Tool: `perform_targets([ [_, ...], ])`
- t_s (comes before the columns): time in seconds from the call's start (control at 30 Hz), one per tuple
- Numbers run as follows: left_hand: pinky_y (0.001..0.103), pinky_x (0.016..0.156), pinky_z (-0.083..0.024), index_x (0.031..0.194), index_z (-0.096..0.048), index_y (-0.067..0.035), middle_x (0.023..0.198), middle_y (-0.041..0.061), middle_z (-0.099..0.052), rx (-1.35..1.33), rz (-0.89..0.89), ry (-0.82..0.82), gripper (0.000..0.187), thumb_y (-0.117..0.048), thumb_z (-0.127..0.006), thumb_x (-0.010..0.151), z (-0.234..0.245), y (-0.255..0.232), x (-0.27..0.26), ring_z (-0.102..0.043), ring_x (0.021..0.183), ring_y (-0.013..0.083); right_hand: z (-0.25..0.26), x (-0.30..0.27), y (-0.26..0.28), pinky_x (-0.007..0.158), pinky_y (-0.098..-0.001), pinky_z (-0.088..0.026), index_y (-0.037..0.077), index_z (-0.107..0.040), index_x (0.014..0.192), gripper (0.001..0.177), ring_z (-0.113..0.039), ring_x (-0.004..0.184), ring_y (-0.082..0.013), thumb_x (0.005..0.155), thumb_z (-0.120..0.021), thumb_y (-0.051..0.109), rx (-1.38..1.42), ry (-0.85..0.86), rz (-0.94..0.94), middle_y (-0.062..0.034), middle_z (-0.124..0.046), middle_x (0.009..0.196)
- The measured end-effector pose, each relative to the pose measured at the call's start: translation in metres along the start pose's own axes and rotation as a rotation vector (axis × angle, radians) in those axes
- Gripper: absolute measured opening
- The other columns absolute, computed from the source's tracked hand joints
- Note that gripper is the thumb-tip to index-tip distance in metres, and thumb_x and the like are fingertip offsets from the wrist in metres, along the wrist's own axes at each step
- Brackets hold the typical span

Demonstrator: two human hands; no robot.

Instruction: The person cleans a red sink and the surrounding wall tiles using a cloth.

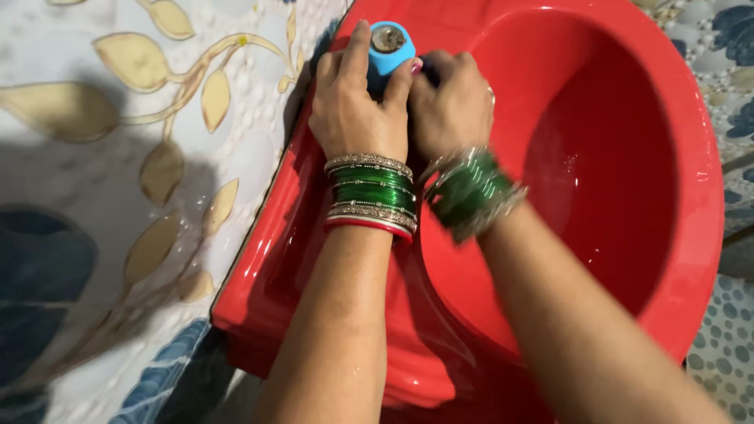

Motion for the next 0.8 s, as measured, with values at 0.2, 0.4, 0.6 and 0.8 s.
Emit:
perform_targets([
  [0.2, 0.047, 0.086, -0.059, 0.137, -0.063, -0.017, 0.119, 0.011, -0.068, -0.038, 0.02, 0.003, 0.061, -0.043, -0.081, 0.085, 0.004, -0.002, -0.001, -0.071, 0.106, 0.0333, 0.006, -0.005, -0.006, 0.086, -0.0478, -0.055, 0.006, -0.073, 0.115, 0.031, -0.068, 0.098, -0.042, 0.09, -0.068, 0.024, 0.2, 0.037, 0.059, -0.0237, -0.068, 0.107],
  [0.4, 0.046, 0.096, -0.059, 0.148, -0.05, -0.013, 0.14, 0.016, -0.063, -0.072, -0.083, 0.033, 0.06, -0.031, -0.074, 0.097, -0.003, -0.003, -0.003, -0.066, 0.123, 0.0374, 0.009, -0.007, -0.039, 0.065, -0.0313, -0.058, -0.003, -0.069, 0.109, 0.034, -0.07, 0.07, -0.0151, 0.1, -0.063, 0.029, 0.983, 0.373, -0.34, -0.0044, -0.075, 0.086],
  [0.6, 0.047, 0.087, -0.057, 0.135, -0.052, -0.009, 0.128, 0.016, -0.069, -0.087, -0.016, 0.119, 0.062, -0.036, -0.081, 0.088, 0.004, -0.012, 0.01, -0.069, 0.111, 0.0368, 0.005, 0.001, -0.046, 0.05, -0.0295, -0.05, -0.003, -0.07, 0.105, 0.039, -0.06, 0.057, -0.0127, 0.1, -0.063, 0.035, 0.824, 0.6, -0.453, -0.0059, -0.07, 0.079],
  [0.8, 0.044, 0.093, -0.059, 0.135, -0.056, -0.012, 0.124, 0.013, -0.072, -0.131, -0.081, 0.141, 0.057, -0.032, -0.08, 0.088, 0.001, -0.004, 0.016, -0.072, 0.112, 0.033, 0.003, -0.002, -0.043, 0.051, -0.0303, -0.052, -0.003, -0.072, 0.102, 0.04, -0.063, 0.059, -0.0144, 0.098, -0.063, 0.035, 0.899, 0.639, -0.539, -0.0069, -0.072, 0.081],
])
Point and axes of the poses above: each hand's wrist, its own x-axis towards the middle knuckle, its own z-axis out of the back of the hand, y = z × x, the point moved 6 cm from there along x, towards the middle knuckle
